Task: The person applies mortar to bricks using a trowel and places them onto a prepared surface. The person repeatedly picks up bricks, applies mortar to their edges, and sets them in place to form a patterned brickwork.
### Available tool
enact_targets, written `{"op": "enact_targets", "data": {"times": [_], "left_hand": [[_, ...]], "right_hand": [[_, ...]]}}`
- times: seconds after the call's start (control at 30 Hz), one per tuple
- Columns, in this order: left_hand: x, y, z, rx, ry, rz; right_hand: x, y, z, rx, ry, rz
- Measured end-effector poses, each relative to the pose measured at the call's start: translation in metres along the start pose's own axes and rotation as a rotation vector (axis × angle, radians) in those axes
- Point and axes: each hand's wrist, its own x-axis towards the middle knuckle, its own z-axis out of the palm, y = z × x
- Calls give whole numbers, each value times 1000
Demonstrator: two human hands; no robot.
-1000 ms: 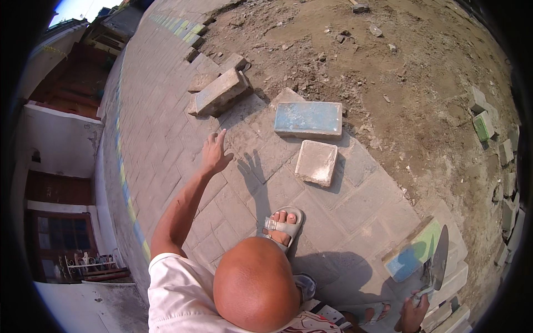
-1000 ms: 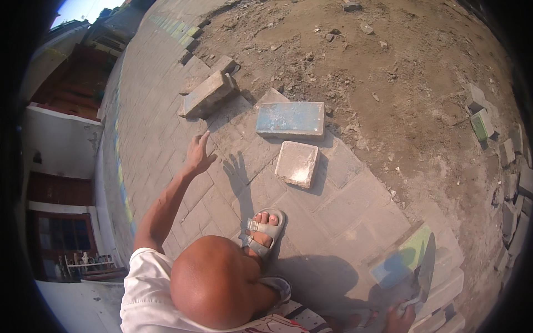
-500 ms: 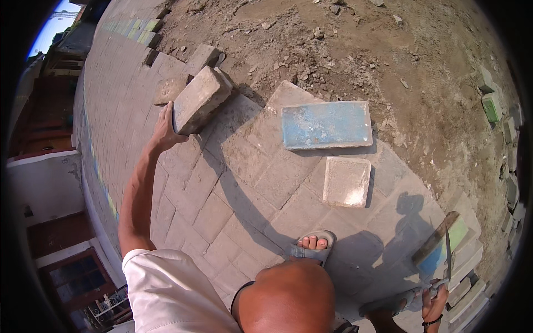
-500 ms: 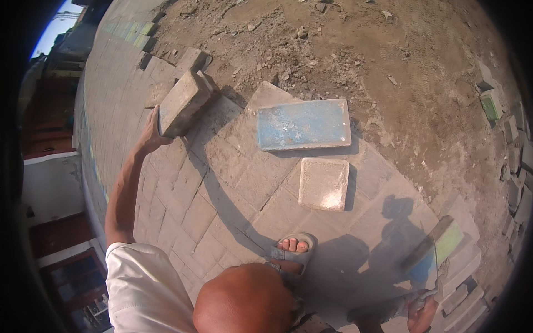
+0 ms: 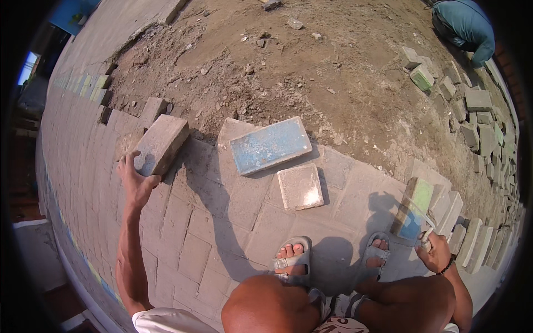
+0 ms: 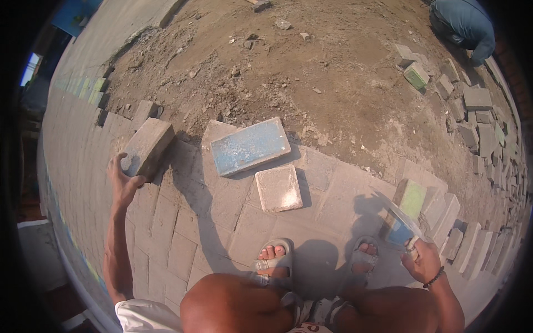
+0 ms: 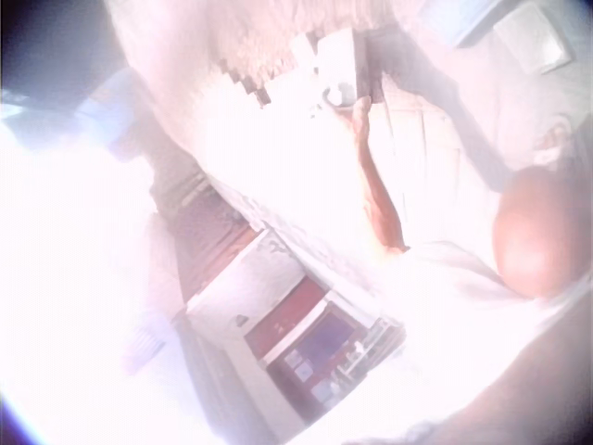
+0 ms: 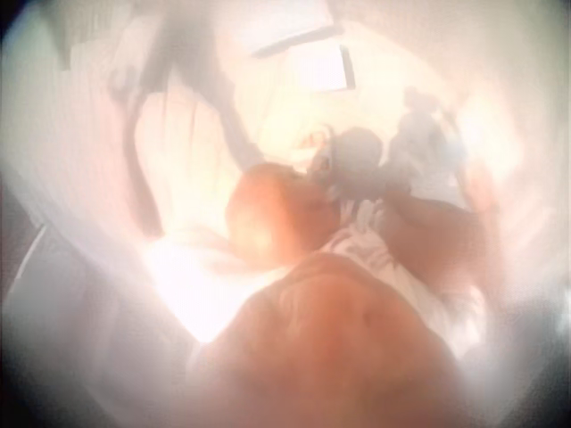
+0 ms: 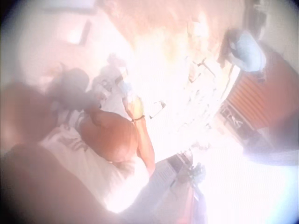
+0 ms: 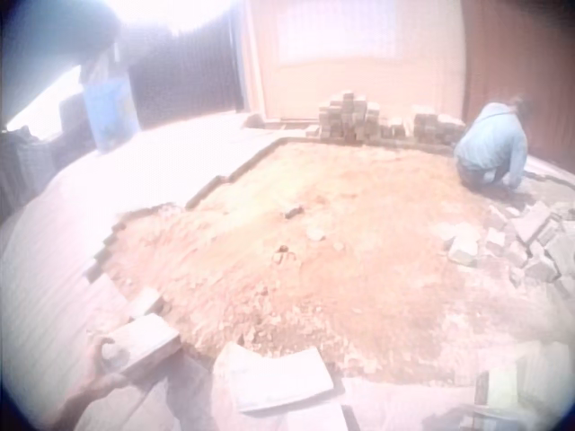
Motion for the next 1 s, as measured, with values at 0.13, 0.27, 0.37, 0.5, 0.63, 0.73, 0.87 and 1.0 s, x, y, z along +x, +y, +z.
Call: {"op": "enact_targets", "data": {"times": [0.13, 0.27, 0.37, 0.5, 0.63, 0.73, 0.87, 1.0], "left_hand": [[53, 92, -22, 122, -16, 89], [58, 207, -48, 345, -170, 136], [56, 259, -64, 264, -343, 163], [34, 371, -41, -15, -532, 203], [28, 454, 7, -128, -769, 265], [26, 484, 69, -282, -875, 242], [14, 510, 144, -379, -963, 156], [6, 491, 212, -368, -878, 157]], "right_hand": [[-5, 51, 38, 185, -3, -44], [-7, 80, 74, 414, 10, -80], [-6, 100, 119, 610, 33, -53], [-1, 98, 131, 983, 34, 23], [35, 76, 99, 1079, -44, 94], [76, 70, 97, 937, 118, -69], [112, 59, 78, 1057, 191, -92], [124, 56, 60, 1191, 129, 5]]}}
